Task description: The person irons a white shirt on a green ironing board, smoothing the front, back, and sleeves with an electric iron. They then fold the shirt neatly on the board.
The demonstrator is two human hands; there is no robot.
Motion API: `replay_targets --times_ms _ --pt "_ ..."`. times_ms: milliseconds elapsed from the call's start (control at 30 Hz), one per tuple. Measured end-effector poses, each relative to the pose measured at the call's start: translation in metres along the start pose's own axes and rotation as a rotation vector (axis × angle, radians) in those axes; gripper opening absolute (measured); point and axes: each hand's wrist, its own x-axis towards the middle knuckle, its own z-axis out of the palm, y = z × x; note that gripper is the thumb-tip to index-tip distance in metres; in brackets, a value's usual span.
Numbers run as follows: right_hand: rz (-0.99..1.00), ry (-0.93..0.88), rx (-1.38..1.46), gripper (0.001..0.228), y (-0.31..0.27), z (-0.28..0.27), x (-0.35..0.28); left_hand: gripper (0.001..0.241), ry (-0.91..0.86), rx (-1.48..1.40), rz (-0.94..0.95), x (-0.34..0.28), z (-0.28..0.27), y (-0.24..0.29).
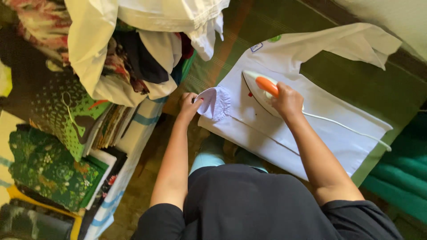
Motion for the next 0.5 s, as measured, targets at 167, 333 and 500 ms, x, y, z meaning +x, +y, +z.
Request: replay_targets --times_ms 167,333,500 --pt "0.107 -0.002 -0.025 0.028 0.019 -0.023 -0.041 0.031 -0.025 -0.017 0.031 0.005 0.006 -0.017" --pt "0.151 0.036 -0.092 0.024 0.032 -0.022 -0.017 0.034 -0.010 -0.046 0.053 -0.010 0.000 0.001" --pt "0.117 -0.055 -0.093 0.030 0.071 -0.002 0.007 0.044 0.020 -0.167 0.075 -0.043 -0.006 0.031"
